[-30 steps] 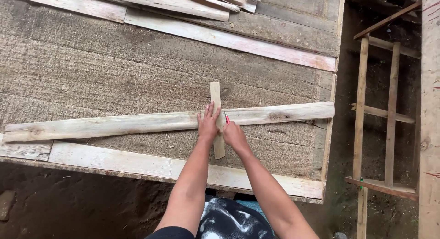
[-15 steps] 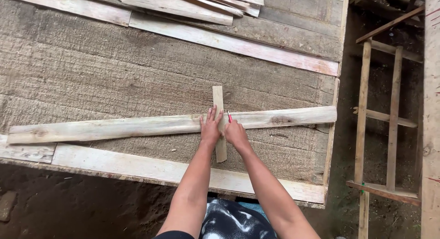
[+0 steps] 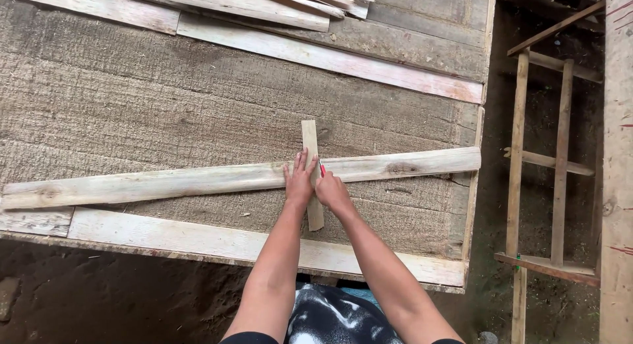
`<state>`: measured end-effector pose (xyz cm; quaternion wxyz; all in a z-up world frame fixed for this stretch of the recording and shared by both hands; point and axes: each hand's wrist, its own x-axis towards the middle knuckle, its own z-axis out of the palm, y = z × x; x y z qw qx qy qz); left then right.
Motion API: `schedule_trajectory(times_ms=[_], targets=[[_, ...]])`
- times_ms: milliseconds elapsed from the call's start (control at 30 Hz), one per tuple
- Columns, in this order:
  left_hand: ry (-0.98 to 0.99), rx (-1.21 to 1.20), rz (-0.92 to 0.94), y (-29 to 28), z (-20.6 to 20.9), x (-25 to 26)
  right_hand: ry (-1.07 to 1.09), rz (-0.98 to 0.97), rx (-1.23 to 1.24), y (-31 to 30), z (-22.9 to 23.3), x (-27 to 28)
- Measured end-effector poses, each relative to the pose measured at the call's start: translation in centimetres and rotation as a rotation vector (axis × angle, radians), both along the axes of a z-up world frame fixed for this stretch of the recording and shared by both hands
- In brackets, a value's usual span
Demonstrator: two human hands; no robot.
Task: A person uses a utility knife to score and cut thin strips of wood veneer on a wooden workbench.
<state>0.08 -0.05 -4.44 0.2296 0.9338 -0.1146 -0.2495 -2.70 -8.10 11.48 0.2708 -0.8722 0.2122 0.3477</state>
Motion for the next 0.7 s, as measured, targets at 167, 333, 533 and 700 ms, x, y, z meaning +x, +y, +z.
schedule_trajectory(times_ms=[167,333,533,700], targets=[[0.0,0.014,0.0,-0.1,-0.2,-0.1,0.022,0.001,-0.003,0.1,1.7,0.5],[0.021,0.003,-0.007,0.0,0.1,0.2,0.053,-0.016,0.003,0.4,0.8,-0.8],[0.015,0.071,-0.026,-0.2,-0.2,-0.1,0.084,0.005,0.015,-0.1,2.9,-3.0],[0.022,0.035,0.013,0.0,2.5,0.2,0.114,0.014,0.026,-0.1,3.6,-6.0]])
